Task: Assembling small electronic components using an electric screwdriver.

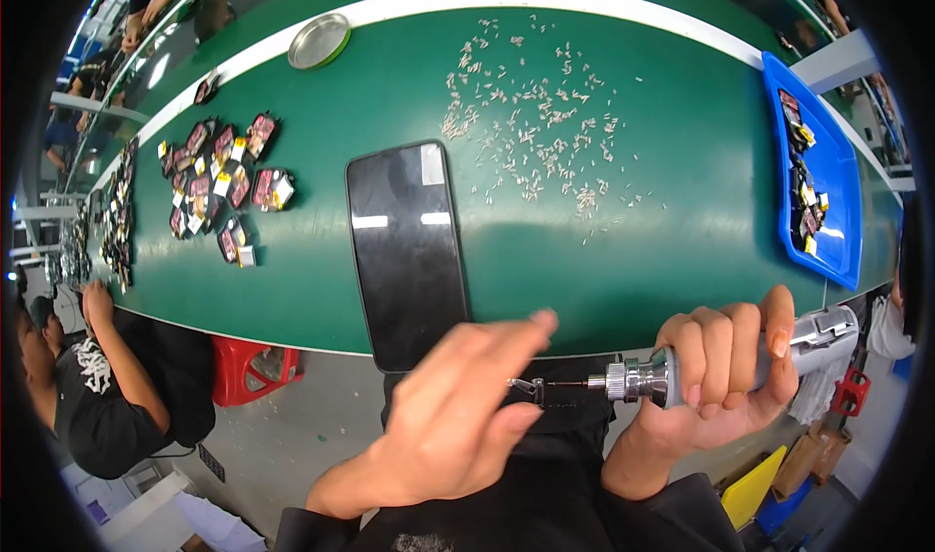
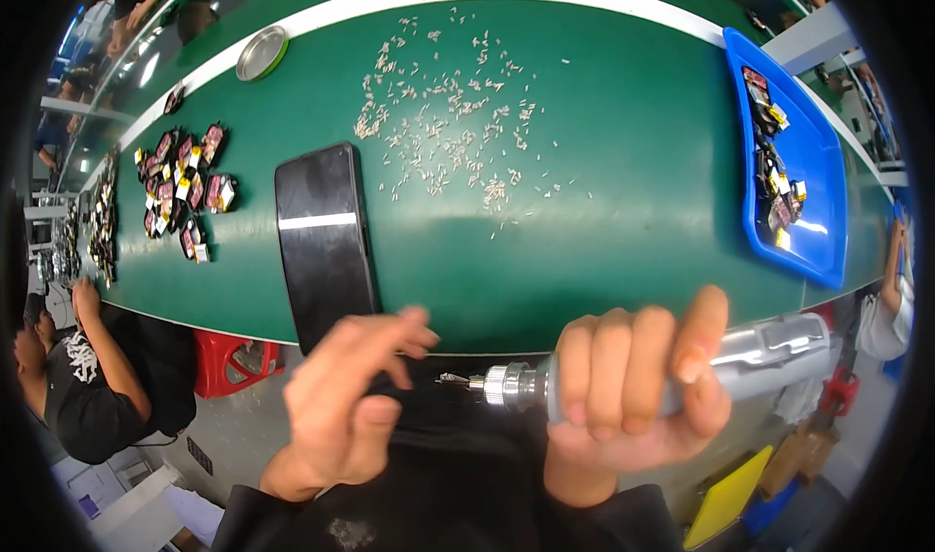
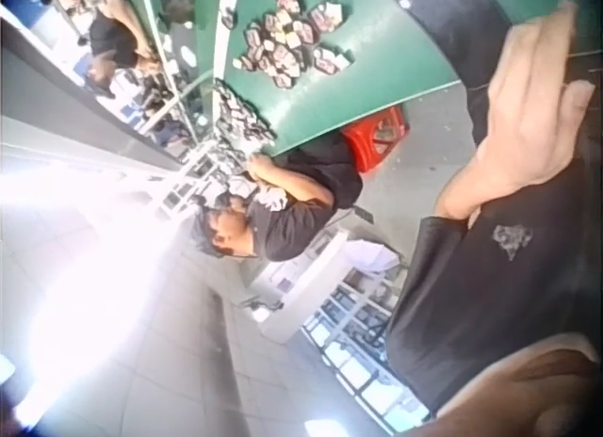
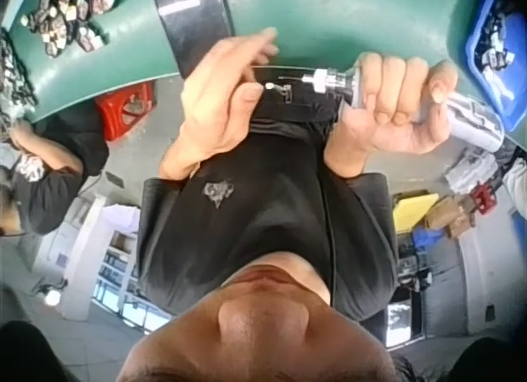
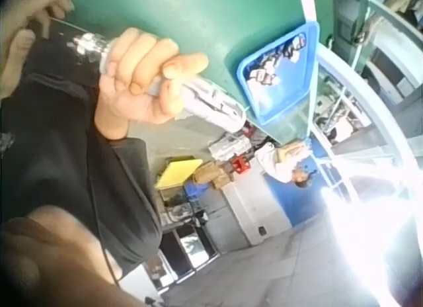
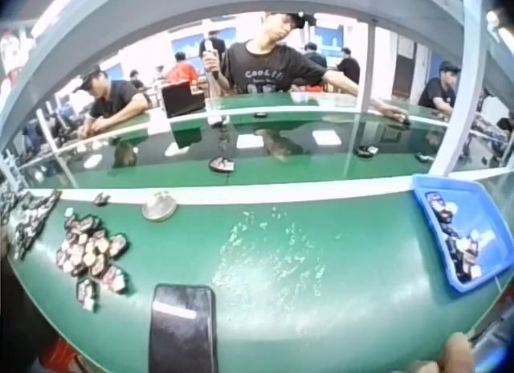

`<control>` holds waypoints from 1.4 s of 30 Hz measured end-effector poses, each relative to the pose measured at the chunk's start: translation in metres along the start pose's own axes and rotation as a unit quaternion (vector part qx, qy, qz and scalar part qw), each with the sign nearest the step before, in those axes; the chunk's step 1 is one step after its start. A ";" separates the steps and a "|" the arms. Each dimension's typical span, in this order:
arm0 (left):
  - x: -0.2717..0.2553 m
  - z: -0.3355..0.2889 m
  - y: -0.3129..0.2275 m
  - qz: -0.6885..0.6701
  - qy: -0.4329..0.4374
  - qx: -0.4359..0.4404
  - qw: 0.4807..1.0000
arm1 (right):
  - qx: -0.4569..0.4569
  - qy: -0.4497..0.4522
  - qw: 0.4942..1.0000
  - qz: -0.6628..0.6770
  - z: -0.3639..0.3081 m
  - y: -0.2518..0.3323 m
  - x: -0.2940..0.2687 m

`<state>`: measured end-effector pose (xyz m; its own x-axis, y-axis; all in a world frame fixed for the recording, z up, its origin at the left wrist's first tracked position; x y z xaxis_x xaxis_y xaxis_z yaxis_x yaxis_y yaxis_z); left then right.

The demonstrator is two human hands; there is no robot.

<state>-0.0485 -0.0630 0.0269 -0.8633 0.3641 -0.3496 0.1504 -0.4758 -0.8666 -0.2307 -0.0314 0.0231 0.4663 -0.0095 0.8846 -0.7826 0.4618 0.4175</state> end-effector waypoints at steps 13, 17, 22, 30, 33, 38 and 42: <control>-0.103 0.238 0.134 0.446 -0.028 -0.069 0.892 | 0.023 -0.140 0.990 0.024 -0.003 -0.015 -0.045; -0.088 0.273 0.160 0.472 -0.020 -0.097 0.876 | 0.060 -0.113 0.991 0.039 0.001 -0.009 -0.040; -0.090 0.286 0.175 0.504 0.004 -0.019 0.864 | 0.092 -0.085 0.990 0.059 0.007 -0.012 -0.036; -0.092 0.258 0.156 0.438 0.019 0.054 0.897 | 0.082 -0.094 0.992 0.036 0.000 -0.013 -0.042; -0.063 0.220 0.104 0.402 0.060 0.113 0.907 | 0.071 -0.104 0.992 0.008 0.000 -0.012 -0.052; -0.005 0.122 0.012 0.346 0.248 0.197 0.883 | 0.082 -0.093 0.992 0.000 -0.018 -0.001 -0.050; 0.031 0.048 -0.010 0.322 0.322 0.255 0.853 | 0.102 -0.057 0.993 0.029 -0.038 0.000 -0.040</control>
<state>-0.1001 -0.0852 0.0420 -0.2118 0.1818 -0.9603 0.1222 -0.9699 -0.2106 -0.2337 0.0030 -0.0197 0.3768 -0.0942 0.9215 -0.8798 0.2750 0.3878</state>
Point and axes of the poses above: each hand's wrist, its own z-axis towards the middle knuckle, its own x-axis out of the palm, y = z × x, the point moved 5 cm from there along z, towards the middle knuckle, and after that the axes turned 2 degrees about -z, right-handed, at the moved point
